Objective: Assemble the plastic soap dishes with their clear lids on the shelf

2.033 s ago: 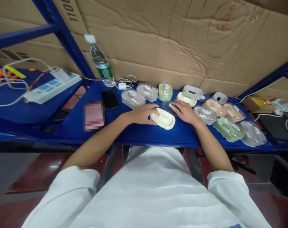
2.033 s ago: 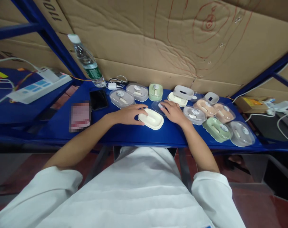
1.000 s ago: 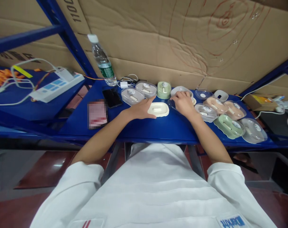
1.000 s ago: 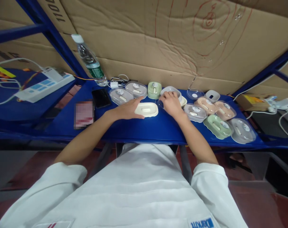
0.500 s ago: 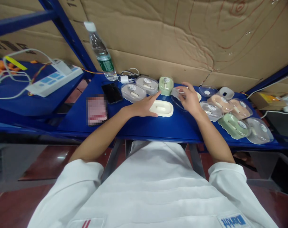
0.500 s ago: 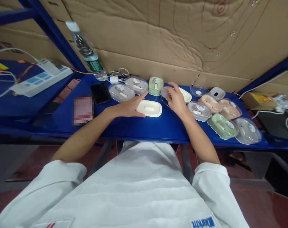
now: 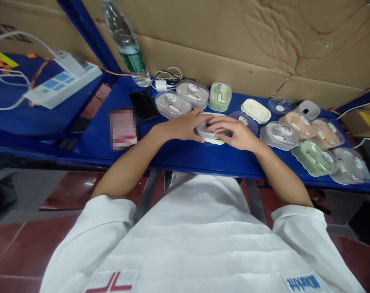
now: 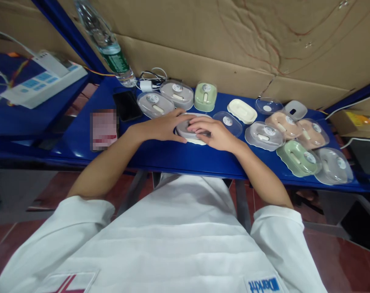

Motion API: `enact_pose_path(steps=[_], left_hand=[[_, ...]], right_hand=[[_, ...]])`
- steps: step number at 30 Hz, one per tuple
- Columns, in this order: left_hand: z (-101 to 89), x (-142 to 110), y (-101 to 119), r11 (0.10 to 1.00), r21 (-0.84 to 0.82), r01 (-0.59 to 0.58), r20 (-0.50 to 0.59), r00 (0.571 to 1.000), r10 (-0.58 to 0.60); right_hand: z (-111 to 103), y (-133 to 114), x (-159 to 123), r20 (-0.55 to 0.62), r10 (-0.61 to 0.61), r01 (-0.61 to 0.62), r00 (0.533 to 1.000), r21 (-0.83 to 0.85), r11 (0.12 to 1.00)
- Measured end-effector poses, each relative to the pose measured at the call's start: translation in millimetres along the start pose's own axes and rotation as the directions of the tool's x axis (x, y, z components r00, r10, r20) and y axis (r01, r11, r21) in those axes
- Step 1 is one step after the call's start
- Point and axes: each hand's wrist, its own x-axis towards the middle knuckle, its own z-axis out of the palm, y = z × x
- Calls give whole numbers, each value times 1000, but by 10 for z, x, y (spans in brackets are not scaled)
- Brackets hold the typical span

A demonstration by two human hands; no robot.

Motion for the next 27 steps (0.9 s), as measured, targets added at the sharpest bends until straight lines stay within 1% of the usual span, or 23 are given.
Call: enact_pose_path(steps=[2, 3, 5, 9, 12, 15, 18, 20, 23, 27], left_hand=[[-30, -26, 28, 1000, 8, -1, 38, 999, 1], [-36, -35, 35, 1000, 13, -7, 49, 999, 6], [-33, -42, 36, 999, 32, -14, 56, 998, 12], [14, -26, 29, 997, 80, -5, 40, 999, 2], [84, 6, 32, 990, 141, -16, -2, 1000, 17], [197, 46, 9, 982, 189, -31, -93, 994, 50], [312, 53, -20, 976, 183, -114, -128, 982, 139], [348, 29, -22, 979, 147, -142, -148, 975, 163], [339, -33, -5, 988, 89, -127, -136, 981, 138], [305, -104, 39, 991, 102, -83, -94, 991, 93]], right_hand=[[7, 0, 2, 19, 8, -8, 1000, -4, 1000], [4, -1, 2, 29, 17, -16, 999, -33, 999], [-3, 4, 3, 60, 27, -20, 998, -124, 992], [35, 39, 1, 132, 32, 9, 991, -298, 955], [96, 66, -13, 143, 39, 29, 989, -444, 895], [131, 115, -68, 178, 44, 62, 983, -548, 834], [133, 172, -159, 185, 33, 77, 982, -556, 828], [135, 192, -211, 160, 22, 67, 987, -533, 843], [163, 199, -265, 116, 8, 47, 993, -461, 886], [210, 192, -323, 97, 27, 5, 995, -312, 950]])
